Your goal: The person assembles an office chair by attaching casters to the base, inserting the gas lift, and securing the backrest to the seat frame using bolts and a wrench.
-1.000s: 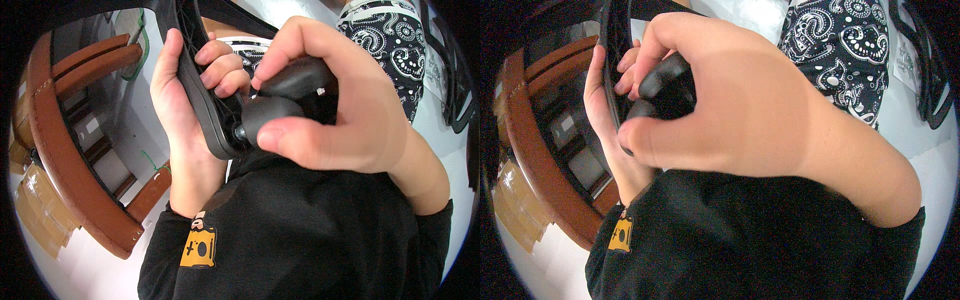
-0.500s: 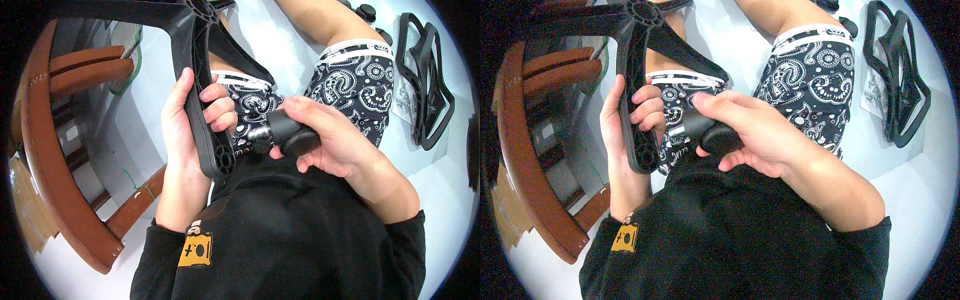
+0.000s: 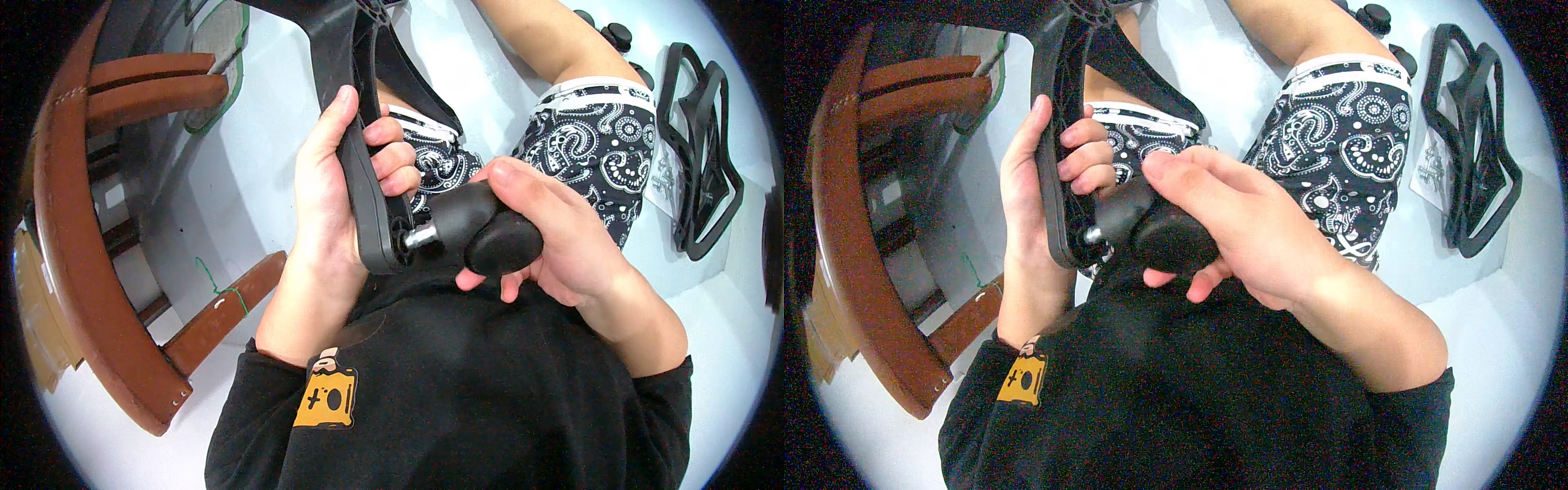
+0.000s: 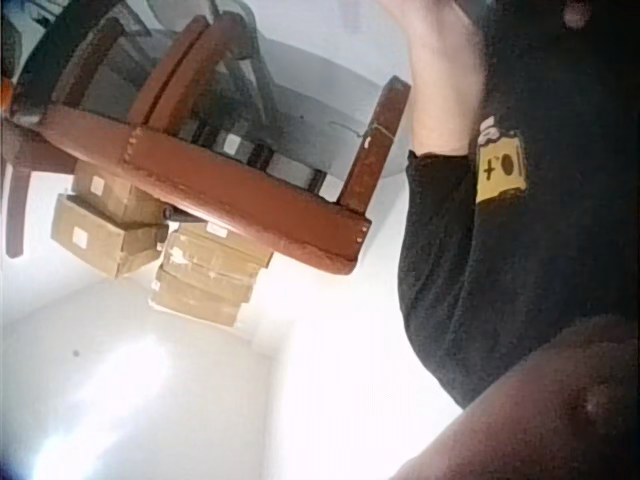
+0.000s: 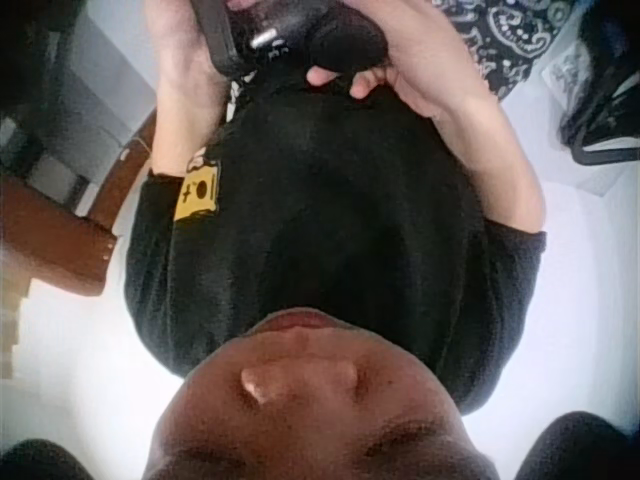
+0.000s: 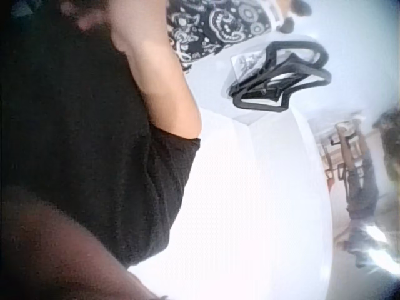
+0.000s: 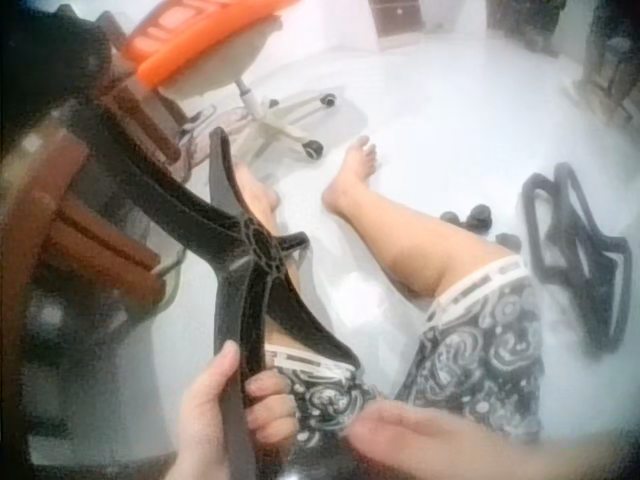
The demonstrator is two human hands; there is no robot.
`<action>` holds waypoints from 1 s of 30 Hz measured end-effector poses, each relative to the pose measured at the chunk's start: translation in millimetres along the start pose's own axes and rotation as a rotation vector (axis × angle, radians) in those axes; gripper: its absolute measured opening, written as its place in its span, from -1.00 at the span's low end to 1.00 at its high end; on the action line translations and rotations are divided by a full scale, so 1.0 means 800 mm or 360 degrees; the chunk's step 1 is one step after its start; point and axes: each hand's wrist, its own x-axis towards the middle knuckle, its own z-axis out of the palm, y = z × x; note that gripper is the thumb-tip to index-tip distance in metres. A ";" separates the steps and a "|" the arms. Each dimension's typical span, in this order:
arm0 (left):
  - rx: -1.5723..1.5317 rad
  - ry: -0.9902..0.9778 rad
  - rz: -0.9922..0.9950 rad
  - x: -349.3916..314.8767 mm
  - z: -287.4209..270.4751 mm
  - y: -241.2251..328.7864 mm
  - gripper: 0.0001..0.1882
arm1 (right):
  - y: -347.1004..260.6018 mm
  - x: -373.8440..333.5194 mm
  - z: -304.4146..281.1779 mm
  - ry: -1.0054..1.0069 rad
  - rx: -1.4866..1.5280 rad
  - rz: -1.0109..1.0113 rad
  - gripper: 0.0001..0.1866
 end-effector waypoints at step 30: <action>0.0096 0.0038 0.0050 0.004 -0.002 -0.009 -0.70 | -0.007 -0.024 0.016 -0.0010 -0.0822 -0.0344 -0.62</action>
